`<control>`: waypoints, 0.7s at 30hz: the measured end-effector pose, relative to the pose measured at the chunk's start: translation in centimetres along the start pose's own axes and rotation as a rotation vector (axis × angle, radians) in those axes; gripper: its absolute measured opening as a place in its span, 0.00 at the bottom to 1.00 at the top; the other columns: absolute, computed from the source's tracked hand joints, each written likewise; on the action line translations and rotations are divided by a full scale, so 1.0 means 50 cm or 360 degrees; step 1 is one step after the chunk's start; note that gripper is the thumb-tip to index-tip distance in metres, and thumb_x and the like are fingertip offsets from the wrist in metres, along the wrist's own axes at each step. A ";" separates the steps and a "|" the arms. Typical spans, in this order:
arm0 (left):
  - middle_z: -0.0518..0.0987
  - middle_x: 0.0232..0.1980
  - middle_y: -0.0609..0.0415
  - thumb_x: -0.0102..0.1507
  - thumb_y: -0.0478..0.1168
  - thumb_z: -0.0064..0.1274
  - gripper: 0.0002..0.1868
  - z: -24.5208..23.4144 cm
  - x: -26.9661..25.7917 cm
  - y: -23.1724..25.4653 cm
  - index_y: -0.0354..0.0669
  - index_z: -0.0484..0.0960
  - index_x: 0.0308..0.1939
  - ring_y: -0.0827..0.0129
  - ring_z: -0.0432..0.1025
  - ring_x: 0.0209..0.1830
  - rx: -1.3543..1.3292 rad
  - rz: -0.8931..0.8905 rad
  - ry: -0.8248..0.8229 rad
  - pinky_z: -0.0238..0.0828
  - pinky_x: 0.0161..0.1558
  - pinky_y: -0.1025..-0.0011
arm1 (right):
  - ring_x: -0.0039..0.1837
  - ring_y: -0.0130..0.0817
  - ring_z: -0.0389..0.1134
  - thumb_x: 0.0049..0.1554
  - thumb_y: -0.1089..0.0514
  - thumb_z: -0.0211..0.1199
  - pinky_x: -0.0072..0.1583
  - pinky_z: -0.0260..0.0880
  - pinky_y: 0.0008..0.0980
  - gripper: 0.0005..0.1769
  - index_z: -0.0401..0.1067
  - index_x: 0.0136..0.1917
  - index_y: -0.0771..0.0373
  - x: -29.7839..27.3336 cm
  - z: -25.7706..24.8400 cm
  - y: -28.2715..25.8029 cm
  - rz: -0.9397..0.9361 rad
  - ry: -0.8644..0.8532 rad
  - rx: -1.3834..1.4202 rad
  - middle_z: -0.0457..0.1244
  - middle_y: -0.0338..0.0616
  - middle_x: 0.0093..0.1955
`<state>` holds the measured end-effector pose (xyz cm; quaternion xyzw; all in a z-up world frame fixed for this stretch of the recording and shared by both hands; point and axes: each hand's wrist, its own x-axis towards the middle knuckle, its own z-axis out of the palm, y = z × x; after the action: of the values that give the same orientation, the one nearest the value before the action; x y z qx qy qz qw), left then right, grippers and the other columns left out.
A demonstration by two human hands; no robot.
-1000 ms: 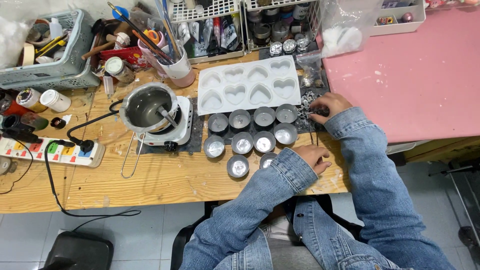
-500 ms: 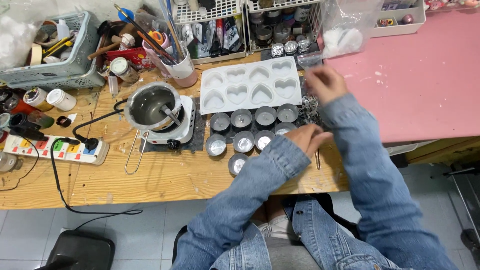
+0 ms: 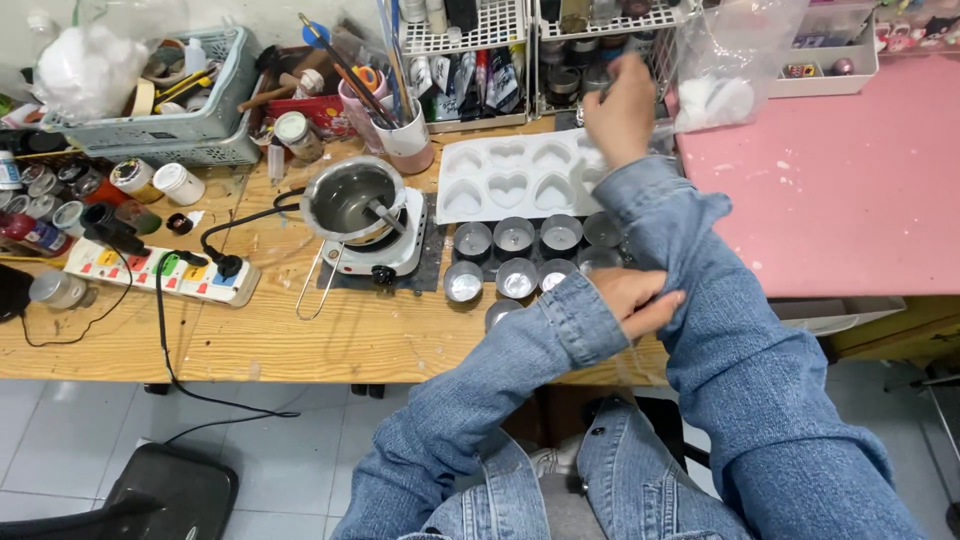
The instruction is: Melting wax and preparing candle containers with wicks and decorations in a workshop.
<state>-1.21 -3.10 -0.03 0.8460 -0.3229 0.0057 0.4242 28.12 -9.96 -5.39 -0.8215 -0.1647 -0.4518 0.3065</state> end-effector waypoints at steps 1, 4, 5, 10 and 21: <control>0.80 0.30 0.50 0.72 0.56 0.41 0.22 0.001 -0.007 -0.001 0.41 0.76 0.38 0.59 0.77 0.30 0.0003 0.0003 0.0009 0.74 0.36 0.60 | 0.48 0.41 0.67 0.54 0.61 0.67 0.48 0.69 0.41 0.17 0.64 0.53 0.60 0.021 0.015 0.007 -0.0010 0.0002 0.0002 0.63 0.43 0.47; 0.75 0.27 0.54 0.73 0.55 0.41 0.22 0.004 -0.027 0.009 0.39 0.73 0.38 0.66 0.73 0.27 -0.0428 0.0097 -0.0142 0.74 0.33 0.63 | 0.41 0.35 0.61 0.55 0.58 0.60 0.41 0.63 0.39 0.12 0.65 0.50 0.66 0.072 0.017 -0.021 0.1894 -0.0471 0.1595 0.59 0.43 0.41; 0.73 0.28 0.56 0.73 0.55 0.41 0.21 0.006 -0.029 0.017 0.41 0.73 0.39 0.67 0.71 0.29 -0.0516 -0.0025 -0.0194 0.72 0.35 0.63 | 0.41 0.34 0.63 0.53 0.58 0.60 0.42 0.65 0.39 0.13 0.63 0.51 0.61 0.085 -0.013 -0.060 0.1832 -0.0364 0.1480 0.60 0.40 0.41; 0.71 0.42 0.53 0.63 0.62 0.53 0.25 0.029 -0.015 0.149 0.42 0.74 0.38 0.64 0.67 0.44 0.0506 -0.0084 0.0490 0.71 0.47 0.64 | 0.47 0.41 0.68 0.53 0.59 0.64 0.53 0.71 0.43 0.18 0.63 0.55 0.63 0.043 0.028 -0.015 0.0558 -0.0129 0.0443 0.63 0.46 0.47; 0.79 0.38 0.56 0.77 0.49 0.43 0.15 0.071 0.009 0.157 0.45 0.75 0.43 0.64 0.73 0.42 0.0470 -0.0039 0.0770 0.60 0.49 0.62 | 0.61 0.47 0.62 0.60 0.55 0.68 0.66 0.61 0.56 0.14 0.68 0.55 0.61 0.037 -0.044 -0.085 -0.0751 -0.0482 -0.1127 0.61 0.46 0.52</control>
<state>-6.11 -9.30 3.42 0.8766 -0.1977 0.2493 0.3611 25.37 -8.19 -1.44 -0.8726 -0.2257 -0.4125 -0.1325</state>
